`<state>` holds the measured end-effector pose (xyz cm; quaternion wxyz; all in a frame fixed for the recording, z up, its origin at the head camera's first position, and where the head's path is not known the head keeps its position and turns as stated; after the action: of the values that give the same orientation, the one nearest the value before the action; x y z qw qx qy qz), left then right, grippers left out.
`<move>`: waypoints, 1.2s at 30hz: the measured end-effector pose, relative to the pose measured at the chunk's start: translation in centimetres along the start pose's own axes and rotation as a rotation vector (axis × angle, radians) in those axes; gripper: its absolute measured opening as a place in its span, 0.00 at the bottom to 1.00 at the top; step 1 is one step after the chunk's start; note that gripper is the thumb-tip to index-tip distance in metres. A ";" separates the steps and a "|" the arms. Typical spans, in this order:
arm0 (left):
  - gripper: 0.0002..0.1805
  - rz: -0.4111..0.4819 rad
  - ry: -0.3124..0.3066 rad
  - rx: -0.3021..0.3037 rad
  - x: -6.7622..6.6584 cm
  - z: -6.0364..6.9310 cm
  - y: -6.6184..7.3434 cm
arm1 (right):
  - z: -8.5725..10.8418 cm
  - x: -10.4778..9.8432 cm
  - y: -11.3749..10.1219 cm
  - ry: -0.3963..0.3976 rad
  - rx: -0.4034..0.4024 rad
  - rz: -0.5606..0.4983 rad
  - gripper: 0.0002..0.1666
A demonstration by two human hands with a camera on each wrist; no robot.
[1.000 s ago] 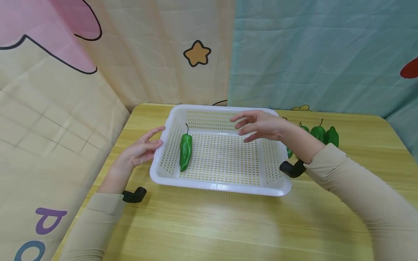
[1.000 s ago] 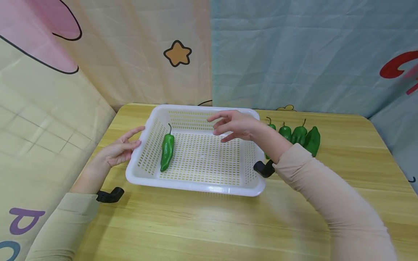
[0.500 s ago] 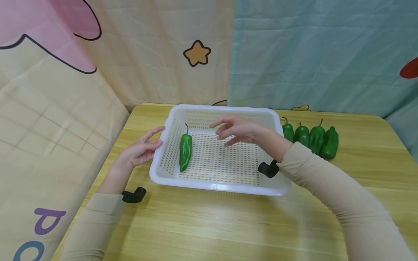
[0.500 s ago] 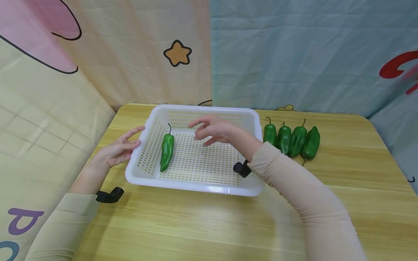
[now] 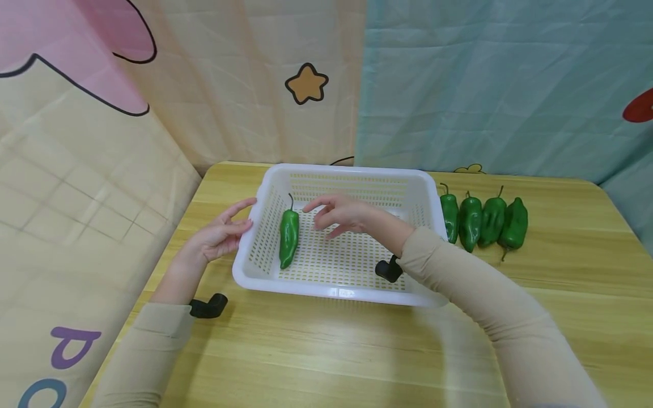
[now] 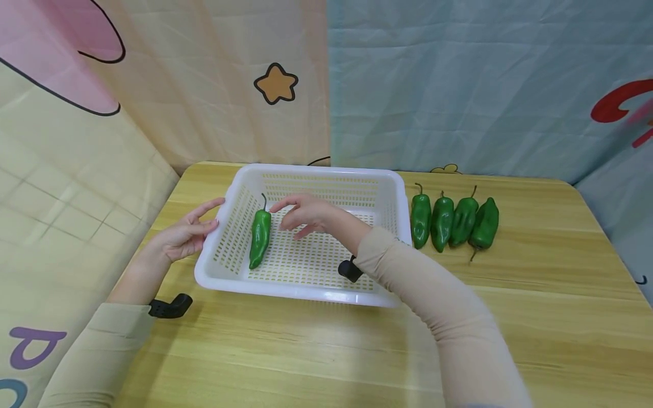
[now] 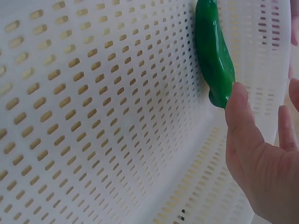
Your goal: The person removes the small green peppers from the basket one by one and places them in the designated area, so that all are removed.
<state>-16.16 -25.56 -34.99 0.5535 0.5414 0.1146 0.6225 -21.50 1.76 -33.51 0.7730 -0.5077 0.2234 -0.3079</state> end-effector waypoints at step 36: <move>0.29 -0.028 0.007 0.011 -0.1 -0.1 -0.1 | -5.1 4.3 1.8 0.125 0.086 0.038 0.32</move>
<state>-16.20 -25.56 -35.19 0.5589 0.5405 0.1275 0.6158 -21.30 -4.02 -37.32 0.7844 -0.4496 0.2673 -0.3333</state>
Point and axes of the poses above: each hand's wrist, its own z-axis away from the middle knuckle, its own x-axis out of the palm, y = z × x, the point moved 1 cm from there along -z, towards the middle knuckle, and after that the axes turned 3 degrees about -x, right-handed, at the moved point
